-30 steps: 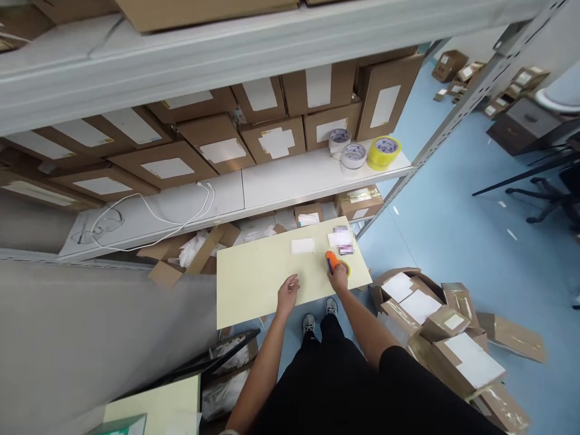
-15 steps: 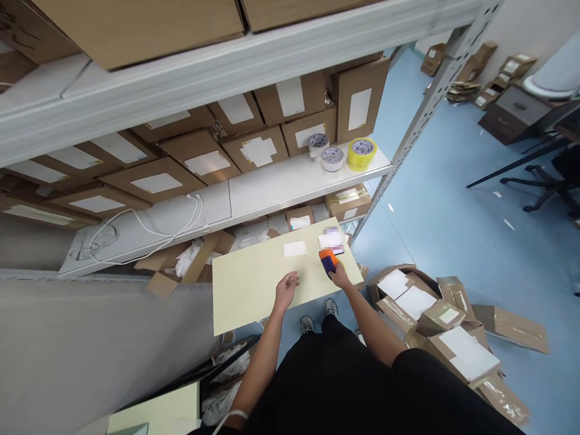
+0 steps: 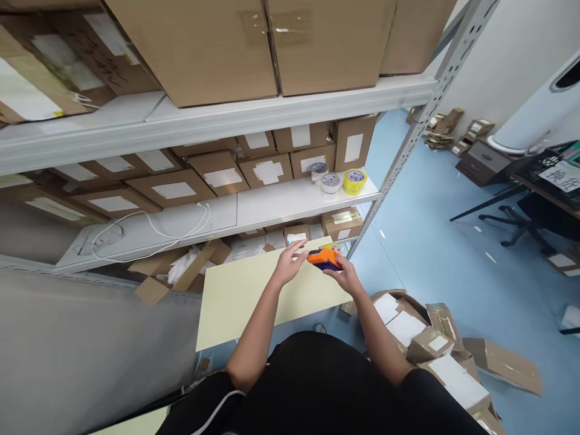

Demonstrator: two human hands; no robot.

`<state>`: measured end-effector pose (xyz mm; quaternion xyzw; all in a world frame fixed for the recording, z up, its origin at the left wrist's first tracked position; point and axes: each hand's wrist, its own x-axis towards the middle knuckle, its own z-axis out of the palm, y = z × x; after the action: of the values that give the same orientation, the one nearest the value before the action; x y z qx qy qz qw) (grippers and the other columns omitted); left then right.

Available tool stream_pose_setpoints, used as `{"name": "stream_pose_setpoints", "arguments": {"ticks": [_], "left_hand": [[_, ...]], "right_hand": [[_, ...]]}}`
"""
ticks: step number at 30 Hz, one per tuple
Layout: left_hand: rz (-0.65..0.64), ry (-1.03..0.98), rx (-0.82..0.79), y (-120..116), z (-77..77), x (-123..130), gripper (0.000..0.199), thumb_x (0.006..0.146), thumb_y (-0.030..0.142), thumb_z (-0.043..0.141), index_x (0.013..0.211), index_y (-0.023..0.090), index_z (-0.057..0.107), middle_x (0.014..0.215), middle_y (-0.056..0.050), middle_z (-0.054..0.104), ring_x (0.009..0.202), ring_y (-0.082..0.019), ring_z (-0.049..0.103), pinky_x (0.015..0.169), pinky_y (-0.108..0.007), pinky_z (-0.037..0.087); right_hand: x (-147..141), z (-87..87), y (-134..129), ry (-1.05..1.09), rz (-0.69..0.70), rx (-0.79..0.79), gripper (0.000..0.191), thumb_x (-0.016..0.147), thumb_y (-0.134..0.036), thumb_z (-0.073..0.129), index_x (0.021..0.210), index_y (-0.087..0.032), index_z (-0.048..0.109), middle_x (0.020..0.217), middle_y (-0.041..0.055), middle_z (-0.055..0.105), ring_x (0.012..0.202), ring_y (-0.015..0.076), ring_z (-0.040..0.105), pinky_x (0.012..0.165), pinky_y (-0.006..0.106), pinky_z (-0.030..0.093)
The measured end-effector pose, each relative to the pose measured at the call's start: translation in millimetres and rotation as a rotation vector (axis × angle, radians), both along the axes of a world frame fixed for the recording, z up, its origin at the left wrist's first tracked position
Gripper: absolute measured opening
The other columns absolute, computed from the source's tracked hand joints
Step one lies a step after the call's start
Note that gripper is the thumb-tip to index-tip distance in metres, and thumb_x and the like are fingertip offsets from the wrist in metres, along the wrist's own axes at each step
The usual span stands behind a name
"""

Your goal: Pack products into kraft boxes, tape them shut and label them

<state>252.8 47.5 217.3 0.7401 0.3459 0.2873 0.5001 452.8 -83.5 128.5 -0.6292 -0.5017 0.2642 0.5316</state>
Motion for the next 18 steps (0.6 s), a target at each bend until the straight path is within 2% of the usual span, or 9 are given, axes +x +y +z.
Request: {"name": "stream_pose_setpoints", "arguments": {"ticks": [3,5,7,9,12,15,18], "left_hand": [[-0.203,0.017,0.086,-0.1,39.2,-7.7,0.037,0.101,0.044,0.059,0.127,0.025,0.077,0.141,-0.010,0.068,0.133,-0.027,0.062,0.113,-0.043,0.051],[-0.282,0.034,0.134,-1.6,56.7,-15.1,0.033,0.101,0.043,0.060,0.121,0.027,0.080,0.142,-0.009,0.069,0.135,-0.028,0.061,0.118,-0.046,0.047],[-0.301,0.051,0.157,-3.5,67.7,-21.7,0.030,0.099,0.040,0.061,0.117,0.028,0.081,0.142,-0.008,0.068,0.134,-0.028,0.062,0.118,-0.047,0.047],[-0.294,0.056,0.162,-5.7,73.3,-26.0,0.027,0.098,0.038,0.063,0.114,0.028,0.082,0.137,-0.008,0.072,0.131,-0.027,0.064,0.116,-0.046,0.049],[-0.271,0.035,0.179,-9.0,76.3,-28.1,0.022,0.096,0.033,0.066,0.108,0.028,0.083,0.123,-0.007,0.078,0.127,-0.026,0.066,0.115,-0.045,0.050],[-0.254,0.018,0.186,-11.5,78.8,-28.6,0.017,0.092,0.030,0.070,0.102,0.029,0.084,0.117,-0.006,0.079,0.123,-0.026,0.068,0.114,-0.045,0.051],[-0.234,0.014,0.186,-12.4,83.9,-29.8,0.019,0.090,0.031,0.074,0.107,0.028,0.083,0.123,-0.007,0.077,0.123,-0.026,0.069,0.114,-0.045,0.051]], "right_hand": [[2.1,23.6,2.8,-0.064,0.036,0.091,0.039,0.084,-0.056,0.081,0.093,-0.020,0.072,0.093,0.0075,0.073,0.088,0.0254,0.066,0.087,0.039,0.056],[2.4,34.9,5.6,-0.105,0.051,0.134,0.035,0.084,-0.054,0.082,0.094,-0.021,0.074,0.093,0.0076,0.075,0.094,0.0275,0.068,0.096,0.044,0.056],[2.0,42.6,9.2,-0.141,0.058,0.164,0.031,0.085,-0.051,0.082,0.096,-0.023,0.075,0.093,0.0071,0.076,0.100,0.0290,0.069,0.107,0.050,0.052],[0.7,47.0,13.4,-0.162,0.064,0.181,0.025,0.087,-0.045,0.080,0.099,-0.024,0.075,0.096,0.0068,0.078,0.103,0.0288,0.070,0.114,0.053,0.047],[-2.9,49.4,19.7,-0.179,0.063,0.190,0.018,0.090,-0.035,0.072,0.103,-0.023,0.073,0.100,0.0073,0.078,0.100,0.0267,0.070,0.116,0.054,0.045],[-6.6,51.3,25.0,-0.202,0.062,0.198,0.013,0.088,-0.027,0.067,0.100,-0.024,0.070,0.099,0.0071,0.076,0.097,0.0258,0.069,0.112,0.052,0.049],[-7.8,54.8,28.9,-0.207,0.072,0.214,0.011,0.086,-0.025,0.065,0.096,-0.024,0.067,0.096,0.0064,0.074,0.095,0.0259,0.067,0.102,0.048,0.055]]}}
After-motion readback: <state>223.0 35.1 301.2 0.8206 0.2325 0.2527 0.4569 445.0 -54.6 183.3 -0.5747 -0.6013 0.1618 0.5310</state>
